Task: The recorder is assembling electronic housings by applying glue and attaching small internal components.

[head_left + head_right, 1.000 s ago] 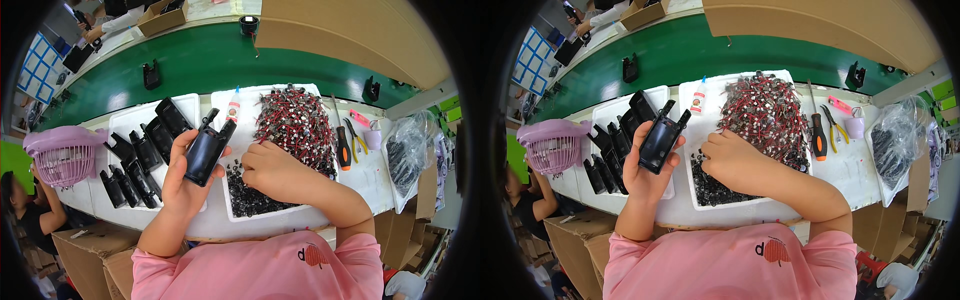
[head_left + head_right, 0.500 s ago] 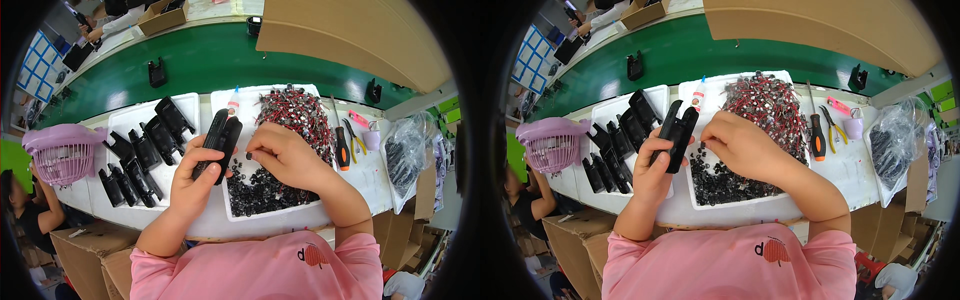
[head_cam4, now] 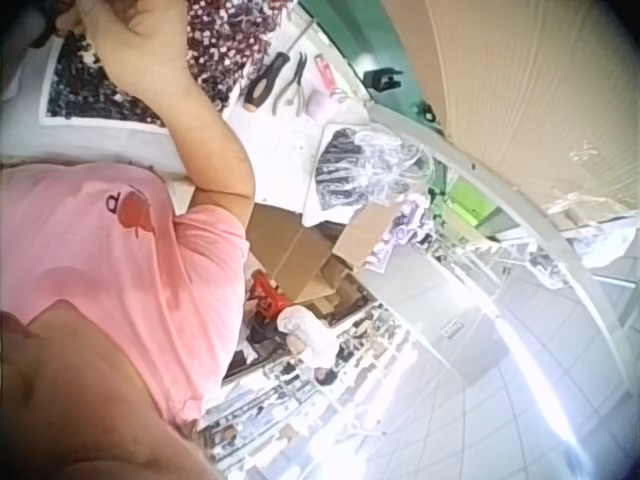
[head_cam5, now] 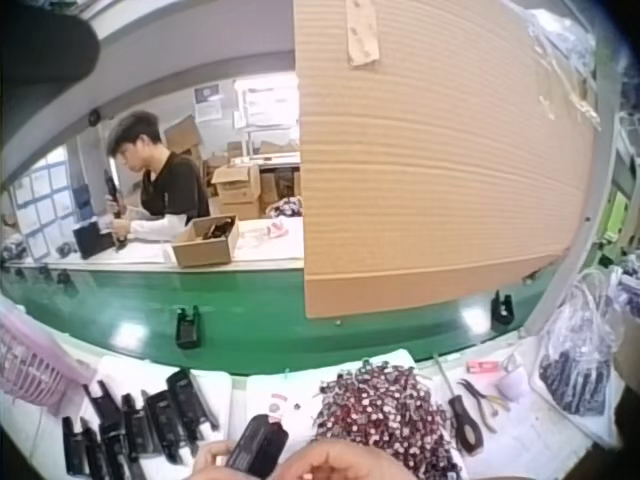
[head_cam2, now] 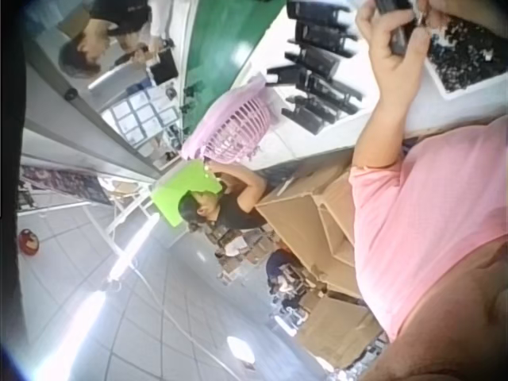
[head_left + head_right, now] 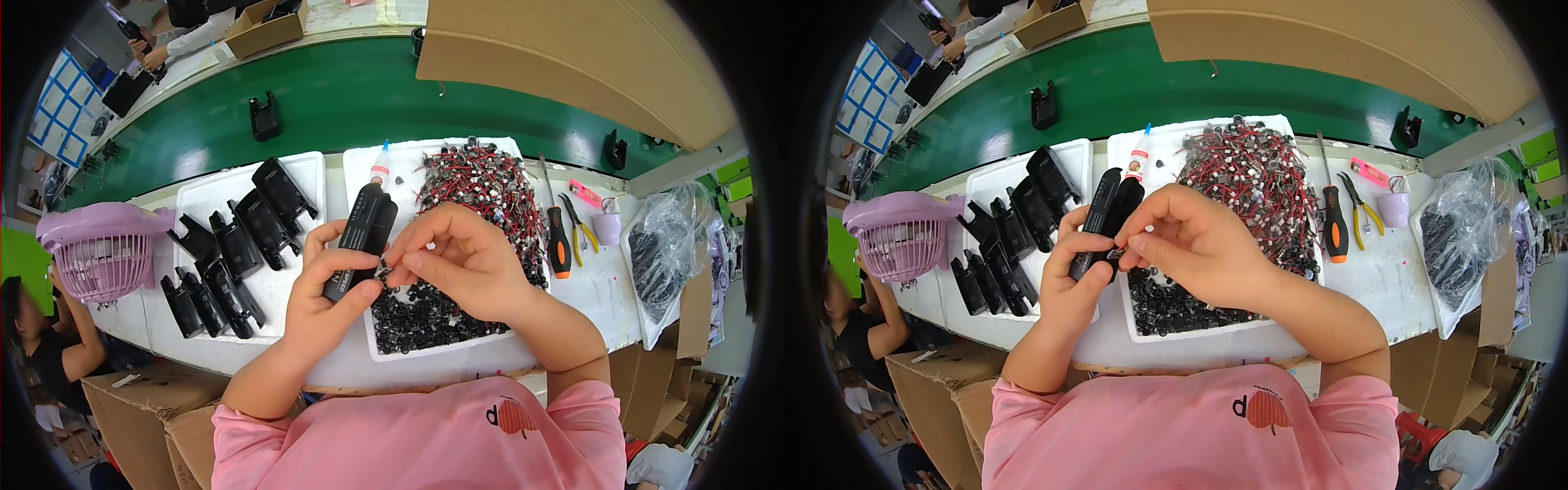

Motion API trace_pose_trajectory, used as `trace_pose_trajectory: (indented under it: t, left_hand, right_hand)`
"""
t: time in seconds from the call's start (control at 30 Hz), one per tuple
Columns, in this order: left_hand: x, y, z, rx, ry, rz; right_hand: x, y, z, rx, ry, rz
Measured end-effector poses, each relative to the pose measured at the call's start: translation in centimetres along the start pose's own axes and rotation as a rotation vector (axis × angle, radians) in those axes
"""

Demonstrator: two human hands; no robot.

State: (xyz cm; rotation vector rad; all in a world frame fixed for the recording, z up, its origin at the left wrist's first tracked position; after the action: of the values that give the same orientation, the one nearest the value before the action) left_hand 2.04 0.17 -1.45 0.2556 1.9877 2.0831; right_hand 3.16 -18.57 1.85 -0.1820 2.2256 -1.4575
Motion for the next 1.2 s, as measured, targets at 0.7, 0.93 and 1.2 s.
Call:
trace_pose_trajectory:
  t: [0.7, 0.93, 1.2]
  left_hand:
    - [0.4, 0.0, -0.8, 0.683, -0.163, 0.335]
    - [0.5, 0.0, -1.0, 0.648, -0.193, 0.293]
    - [0.5, 0.0, -1.1, 0.623, -0.181, 0.281]
  right_hand:
    - [-2.8, 0.0, 0.1, 1.017, -0.017, 0.391]
    - [-2.7, 0.4, -0.3, 1.115, -0.043, 0.451]
    - [-2.8, 1.0, -0.2, 1.128, -0.020, 0.582]
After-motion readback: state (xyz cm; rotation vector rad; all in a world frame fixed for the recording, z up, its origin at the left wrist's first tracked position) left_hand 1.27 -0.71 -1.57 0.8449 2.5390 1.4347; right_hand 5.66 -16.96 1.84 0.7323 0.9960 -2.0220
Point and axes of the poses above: each hand's wrist, its own x-axis away from the middle knuckle, its own z-axis out of the back of the hand, y = z × x, the point moved 1 cm from there along -x, towards the middle knuckle, and after that the axes turned 14 degrees about z, right-handed, at the moved point
